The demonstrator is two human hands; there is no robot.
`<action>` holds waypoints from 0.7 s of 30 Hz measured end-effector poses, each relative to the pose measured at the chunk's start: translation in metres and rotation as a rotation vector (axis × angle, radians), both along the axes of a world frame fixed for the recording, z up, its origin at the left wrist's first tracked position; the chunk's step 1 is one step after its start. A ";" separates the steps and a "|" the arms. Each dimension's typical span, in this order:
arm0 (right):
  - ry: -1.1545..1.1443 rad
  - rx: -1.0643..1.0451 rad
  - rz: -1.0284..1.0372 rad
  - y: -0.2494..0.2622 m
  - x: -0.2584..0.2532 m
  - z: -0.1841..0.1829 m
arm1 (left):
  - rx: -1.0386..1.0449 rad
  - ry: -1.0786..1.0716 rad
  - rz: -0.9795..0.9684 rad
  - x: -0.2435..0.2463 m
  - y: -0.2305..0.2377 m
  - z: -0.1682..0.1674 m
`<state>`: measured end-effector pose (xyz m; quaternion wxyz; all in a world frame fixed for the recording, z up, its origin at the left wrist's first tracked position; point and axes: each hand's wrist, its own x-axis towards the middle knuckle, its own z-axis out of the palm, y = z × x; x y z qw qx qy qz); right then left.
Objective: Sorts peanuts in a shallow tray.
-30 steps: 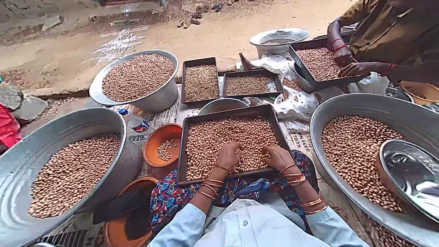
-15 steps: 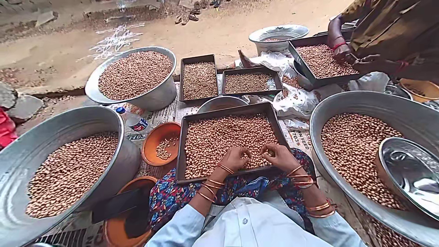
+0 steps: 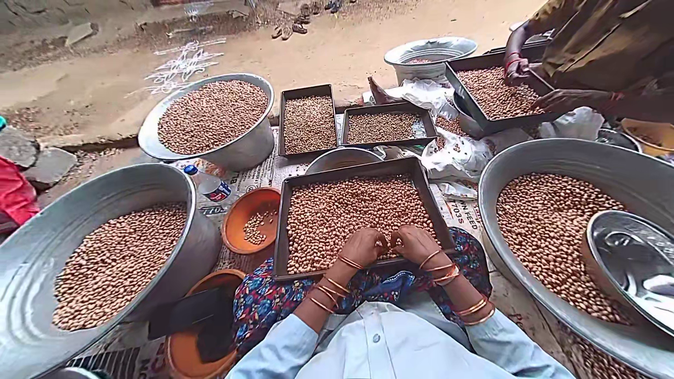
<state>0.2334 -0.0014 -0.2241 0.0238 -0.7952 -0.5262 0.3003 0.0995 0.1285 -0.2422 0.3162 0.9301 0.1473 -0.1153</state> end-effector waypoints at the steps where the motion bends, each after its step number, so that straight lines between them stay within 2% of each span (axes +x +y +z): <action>1: 0.022 0.006 -0.007 -0.001 0.003 -0.001 | 0.025 0.045 -0.015 0.002 -0.004 -0.002; 4: 0.190 0.235 -0.120 -0.011 0.022 -0.010 | 0.077 0.116 -0.024 0.006 -0.008 -0.001; 7: 0.488 0.549 -0.431 -0.014 0.039 -0.016 | 0.069 0.102 -0.034 0.004 -0.006 -0.002; 9: 0.504 0.608 -0.511 -0.009 0.041 -0.014 | 0.062 0.090 -0.067 0.004 -0.005 -0.003; 11: 0.355 0.520 -0.390 0.000 0.036 -0.010 | 0.046 0.081 -0.101 0.004 -0.003 -0.004; 14: 0.066 0.247 -0.120 0.019 0.019 -0.003 | -0.063 -0.023 -0.096 -0.001 0.010 -0.008; 18: -0.100 0.139 -0.022 0.028 0.003 -0.006 | -0.562 -0.387 0.276 -0.034 0.055 -0.005; 19: -0.106 0.136 -0.015 0.028 0.003 -0.007 | -0.632 -0.465 0.373 -0.043 0.066 -0.004; 21: -0.096 0.130 -0.012 0.027 0.003 -0.009 | -0.598 -0.486 0.491 -0.061 0.083 0.000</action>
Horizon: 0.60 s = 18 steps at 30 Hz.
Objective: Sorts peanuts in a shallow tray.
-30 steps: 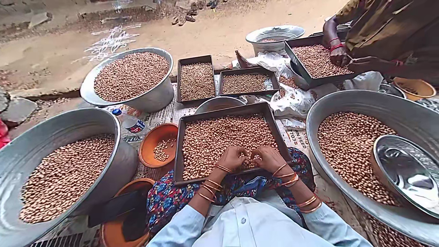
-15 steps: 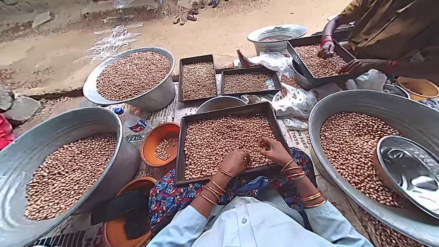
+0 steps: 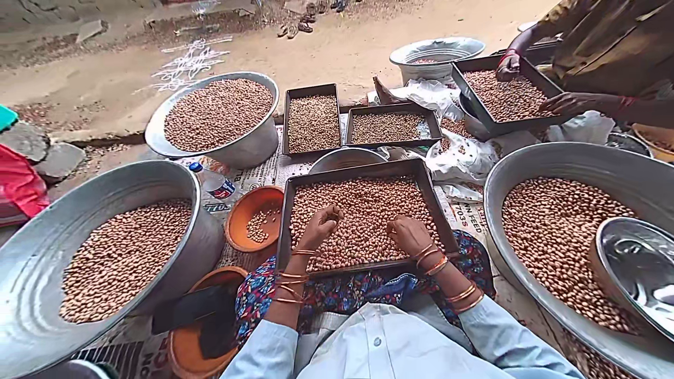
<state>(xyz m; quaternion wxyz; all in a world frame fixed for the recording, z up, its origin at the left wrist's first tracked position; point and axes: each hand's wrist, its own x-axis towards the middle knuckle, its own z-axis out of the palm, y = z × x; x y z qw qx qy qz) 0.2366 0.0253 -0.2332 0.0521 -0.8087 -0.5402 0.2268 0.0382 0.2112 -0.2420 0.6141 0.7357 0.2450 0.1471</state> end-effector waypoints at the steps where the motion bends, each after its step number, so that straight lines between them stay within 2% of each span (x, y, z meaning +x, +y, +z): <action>1: 0.006 -0.004 -0.002 -0.001 0.000 -0.001 | 0.067 0.082 0.013 -0.006 0.004 0.003; 5: 0.028 -0.021 -0.032 -0.002 0.000 0.000 | 0.414 0.432 -0.066 -0.003 -0.015 0.001; 8: 0.049 -0.062 -0.055 -0.002 0.001 0.002 | 0.569 0.602 -0.083 0.015 -0.040 0.002; 12: 0.048 -0.074 -0.055 -0.004 0.001 0.001 | 0.669 0.767 -0.154 0.033 -0.056 -0.001; 18: 0.012 -0.061 -0.076 -0.003 -0.004 -0.002 | 0.676 0.816 -0.219 0.035 -0.063 -0.002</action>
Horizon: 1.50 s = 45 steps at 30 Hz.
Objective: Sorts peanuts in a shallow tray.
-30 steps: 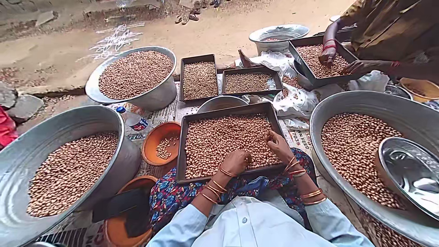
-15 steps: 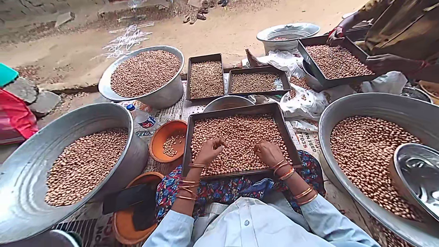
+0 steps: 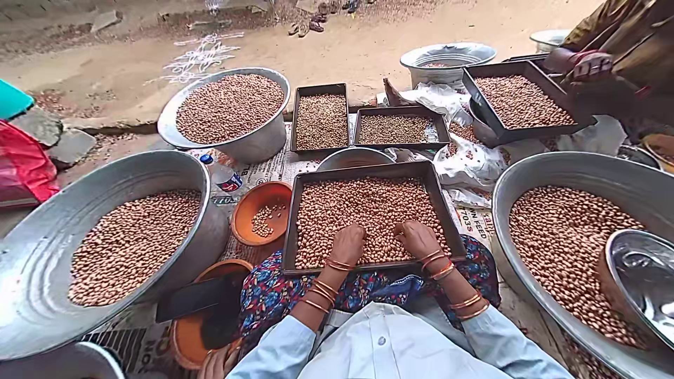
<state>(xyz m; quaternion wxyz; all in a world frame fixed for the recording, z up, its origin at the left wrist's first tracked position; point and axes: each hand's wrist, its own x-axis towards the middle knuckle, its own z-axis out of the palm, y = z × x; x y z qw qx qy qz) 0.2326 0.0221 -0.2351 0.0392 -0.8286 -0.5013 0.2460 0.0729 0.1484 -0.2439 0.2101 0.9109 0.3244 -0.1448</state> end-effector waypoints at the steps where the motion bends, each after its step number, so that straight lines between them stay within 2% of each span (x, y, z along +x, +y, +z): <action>1: -0.006 0.000 -0.001 0.000 -0.001 -0.001 | -0.011 -0.002 -0.002 -0.001 0.000 0.000; 4: -0.003 0.006 0.005 0.000 -0.002 -0.002 | -0.053 -0.076 0.033 -0.013 0.009 0.004; 6: 0.008 0.021 0.006 -0.001 0.000 -0.004 | -0.020 -0.137 0.133 -0.028 0.027 0.020; 8: 0.031 0.023 -0.002 -0.003 0.002 -0.006 | 0.107 -0.200 0.272 -0.053 0.049 0.038; 10: 0.064 0.042 -0.018 -0.004 0.004 -0.008 | 0.328 -0.271 0.406 -0.080 0.069 0.048; 12: 0.094 0.073 -0.032 -0.003 0.006 -0.010 | 0.496 -0.375 0.440 -0.100 0.082 0.047; 13: 0.109 0.088 -0.035 -0.003 0.007 -0.011 | 0.507 -0.414 0.413 -0.104 0.082 0.046; 15: 0.144 0.113 -0.034 -0.001 0.008 -0.012 | 0.359 -0.421 0.304 -0.099 0.068 0.043; 17: 0.216 0.184 -0.040 -0.001 0.009 -0.013 | 0.136 -0.325 0.157 -0.083 0.046 0.034; 19: 0.381 0.315 -0.065 -0.003 0.012 -0.015 | 0.006 -0.211 0.064 -0.067 0.027 0.022; 23: 0.954 0.604 -0.203 -0.009 0.018 -0.017 | 0.031 -0.133 0.053 -0.051 0.012 0.008; 25: 1.032 0.624 -0.192 -0.009 0.016 -0.016 | 0.049 -0.100 0.035 -0.048 0.011 0.006; 27: 0.851 0.510 -0.091 -0.002 0.008 -0.010 | 0.054 -0.060 0.011 -0.044 0.010 0.006; 30: 0.423 0.312 0.164 0.013 -0.017 -0.003 | 0.054 -0.023 -0.006 -0.041 0.009 0.003; 33: 0.203 0.206 0.323 0.027 -0.042 -0.005 | 0.015 -0.117 0.019 -0.049 0.014 0.000; 36: 0.113 0.129 0.378 0.036 -0.055 -0.002 | -0.103 -0.452 0.253 -0.067 0.031 0.006; 39: 0.086 0.130 0.399 0.035 -0.058 -0.003 | -0.190 -0.566 0.393 -0.074 0.047 0.019; 41: 0.096 0.093 0.402 0.037 -0.058 -0.002 | -0.144 -0.516 0.359 -0.064 0.047 0.021; 45: 0.100 0.067 0.403 0.037 -0.056 -0.007 | -0.062 -0.387 0.148 -0.028 0.033 0.012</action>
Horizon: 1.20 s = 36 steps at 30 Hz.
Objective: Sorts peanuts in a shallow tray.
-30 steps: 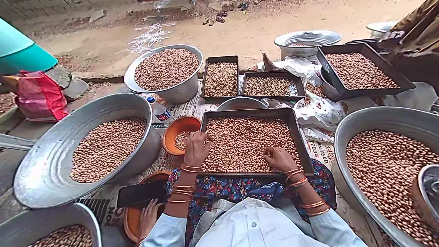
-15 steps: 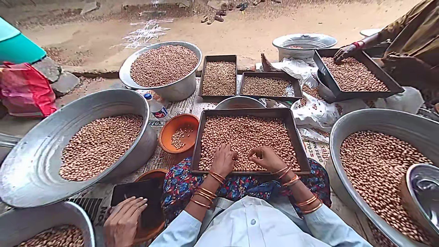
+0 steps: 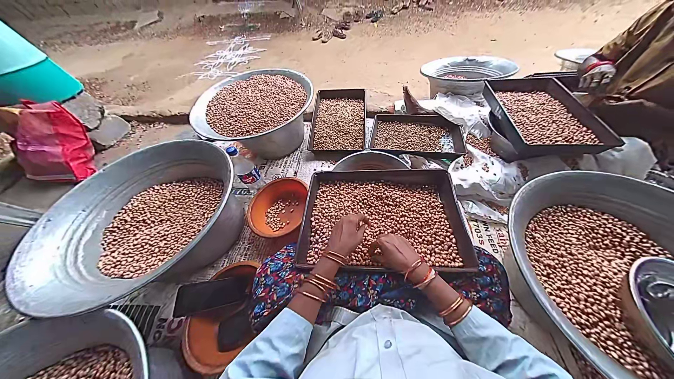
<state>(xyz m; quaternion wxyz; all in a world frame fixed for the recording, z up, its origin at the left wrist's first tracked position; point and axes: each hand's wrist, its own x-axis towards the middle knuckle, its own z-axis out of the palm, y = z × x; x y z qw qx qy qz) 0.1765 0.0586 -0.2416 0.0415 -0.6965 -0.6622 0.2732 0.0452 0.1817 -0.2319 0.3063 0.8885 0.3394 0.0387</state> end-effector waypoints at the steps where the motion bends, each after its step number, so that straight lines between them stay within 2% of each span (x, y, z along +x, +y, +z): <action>1: 0.004 -0.003 -0.013 -0.001 0.000 -0.002 | 0.021 0.041 -0.040 0.010 -0.003 -0.003; 6: -0.002 -0.069 -0.078 -0.001 -0.001 0.002 | 0.044 0.248 -0.083 0.040 -0.015 -0.011; 16: -0.044 -0.170 -0.074 0.006 -0.005 0.007 | 0.016 0.253 -0.147 0.032 -0.006 -0.021; 18: -0.042 -0.144 -0.077 0.005 -0.003 0.004 | -0.074 0.169 -0.090 0.025 -0.001 -0.018; 21: 0.027 -0.036 -0.106 -0.003 0.009 0.006 | -0.350 -0.189 0.079 0.004 0.019 -0.018; 23: 0.047 0.046 -0.158 -0.010 0.020 0.008 | -0.448 -0.395 0.203 -0.014 0.033 -0.014; 24: 0.046 0.070 -0.189 -0.013 0.026 0.010 | -0.416 -0.400 0.254 -0.022 0.040 -0.010; 27: 0.029 0.079 -0.271 -0.021 0.038 0.016 | -0.176 -0.196 0.362 -0.032 0.052 0.003; 30: 0.011 0.018 -0.273 -0.025 0.045 0.018 | 0.013 -0.020 0.365 -0.026 0.048 0.005; 33: 0.010 -0.050 -0.273 -0.028 0.047 0.021 | 0.072 0.155 0.296 -0.015 0.045 0.004; 36: 0.017 -0.052 -0.241 -0.034 0.051 0.021 | 0.051 0.125 0.273 -0.014 0.046 -0.001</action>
